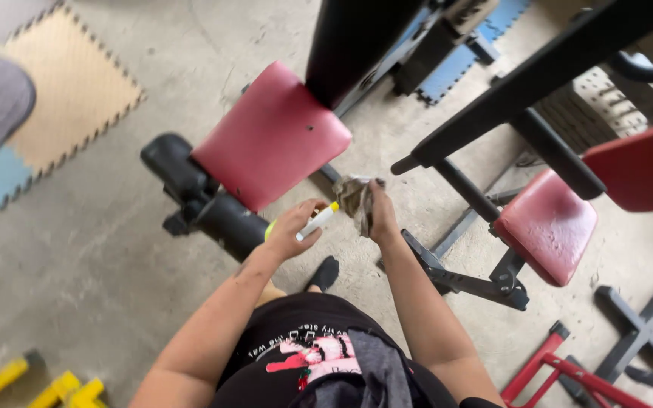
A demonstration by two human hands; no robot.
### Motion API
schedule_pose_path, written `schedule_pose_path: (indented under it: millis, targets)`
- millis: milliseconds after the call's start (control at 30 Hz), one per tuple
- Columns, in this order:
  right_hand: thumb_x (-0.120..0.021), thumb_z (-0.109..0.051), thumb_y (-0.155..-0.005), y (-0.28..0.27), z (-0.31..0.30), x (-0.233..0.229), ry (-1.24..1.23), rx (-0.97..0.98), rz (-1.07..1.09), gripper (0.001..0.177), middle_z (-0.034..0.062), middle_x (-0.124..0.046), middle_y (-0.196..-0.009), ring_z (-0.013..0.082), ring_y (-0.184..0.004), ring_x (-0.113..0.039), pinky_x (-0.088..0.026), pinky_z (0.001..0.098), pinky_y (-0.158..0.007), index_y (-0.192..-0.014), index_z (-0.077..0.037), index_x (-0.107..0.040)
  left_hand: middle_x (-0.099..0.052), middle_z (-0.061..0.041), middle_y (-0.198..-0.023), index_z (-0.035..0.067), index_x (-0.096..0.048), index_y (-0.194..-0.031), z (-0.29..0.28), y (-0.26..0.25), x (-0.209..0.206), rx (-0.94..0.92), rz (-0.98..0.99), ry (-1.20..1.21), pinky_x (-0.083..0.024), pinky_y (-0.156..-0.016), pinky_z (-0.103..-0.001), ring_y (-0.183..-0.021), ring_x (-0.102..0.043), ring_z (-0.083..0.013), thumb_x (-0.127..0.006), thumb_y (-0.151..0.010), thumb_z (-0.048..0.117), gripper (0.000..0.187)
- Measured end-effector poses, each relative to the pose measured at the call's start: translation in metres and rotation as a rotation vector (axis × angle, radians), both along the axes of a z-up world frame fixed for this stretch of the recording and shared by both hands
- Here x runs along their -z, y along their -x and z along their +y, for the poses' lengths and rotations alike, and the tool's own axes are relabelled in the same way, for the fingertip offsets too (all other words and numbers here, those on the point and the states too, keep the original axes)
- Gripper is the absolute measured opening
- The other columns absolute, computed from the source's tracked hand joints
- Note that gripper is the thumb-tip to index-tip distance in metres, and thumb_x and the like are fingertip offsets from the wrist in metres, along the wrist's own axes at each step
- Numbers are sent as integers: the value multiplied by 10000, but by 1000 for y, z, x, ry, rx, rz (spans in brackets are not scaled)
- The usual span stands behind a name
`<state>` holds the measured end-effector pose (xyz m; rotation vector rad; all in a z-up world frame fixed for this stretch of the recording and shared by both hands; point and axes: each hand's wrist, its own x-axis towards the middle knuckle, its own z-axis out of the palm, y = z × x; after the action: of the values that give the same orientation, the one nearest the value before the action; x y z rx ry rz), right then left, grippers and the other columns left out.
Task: Wiping down and cleaning various gym machines and benches using a spray bottle and a cloth.
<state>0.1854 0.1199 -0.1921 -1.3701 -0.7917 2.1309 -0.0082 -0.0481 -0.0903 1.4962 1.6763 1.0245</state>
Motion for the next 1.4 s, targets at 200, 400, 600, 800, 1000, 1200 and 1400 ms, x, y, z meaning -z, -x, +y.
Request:
schedule_pose_path:
  millis: [200, 400, 600, 800, 1000, 1200, 1400]
  targets:
    - [-601, -487, -948, 7, -45, -56, 412, 72, 633, 644, 216, -668, -1282, 363, -1160, -664, -527, 526, -1021, -1339, 23, -559, -679, -128, -1125, 82, -598, -1221, -24, -16, 23, -111, 91, 13, -507, -919, -453, -1045, -648, -359, -726, -803, 152, 442]
    - [-592, -141, -900, -4, -52, -38, 378, 50, 446, 461, 215, -651, -1309, 369, -1209, -647, -501, 512, -1121, -1330, 25, -572, -646, -195, -1104, 10, -578, -1195, -35, -15, 58, -348, 180, -12, -490, -931, -488, -1066, -619, -421, -740, -793, 164, 460]
    - [-556, -124, -877, -18, -53, -52, 345, 269, 476, 451, 216, -664, -1294, 383, -1205, -647, -478, 528, -1130, -1298, 35, -578, -655, -237, -1037, 7, -603, -1042, -24, 26, 77, -609, 140, 290, -511, -948, -493, -1037, -633, -420, -694, -823, 232, 326]
    - [-535, -114, -861, 14, -84, -32, 328, 399, 553, 446, 210, -684, -1277, 380, -1200, -651, -470, 536, -1128, -1274, 39, -605, -661, -226, -1019, 2, -608, -995, -34, 78, 80, -531, 148, 203, -508, -913, -498, -1040, -627, -411, -692, -820, 242, 309]
    - [-492, -97, -842, 76, -128, -29, 311, 389, 565, 462, 216, -678, -1272, 387, -1189, -654, -472, 546, -1129, -1267, 44, -604, -668, -195, -1009, 19, -598, -1017, -62, 143, 73, -431, 105, 100, -510, -882, -498, -1030, -629, -403, -697, -804, 191, 292]
    - [-490, -110, -819, 128, -154, -23, 323, 414, 436, 456, 194, -692, -1218, 368, -1142, -667, -500, 530, -1101, -1238, 32, -605, -659, -177, -1027, 46, -588, -965, -88, 193, 90, -419, 157, 209, -528, -867, -502, -993, -645, -402, -706, -840, 187, 222]
    - [-465, -181, -815, 184, -158, -23, 454, 276, 308, 468, 183, -709, -1186, 350, -1099, -671, -507, 484, -1039, -1210, 18, -615, -618, -196, -1178, 35, -571, -1247, -112, 219, 62, -112, -2, -57, -498, -944, -473, -1096, -606, -407, -692, -804, 120, 467]
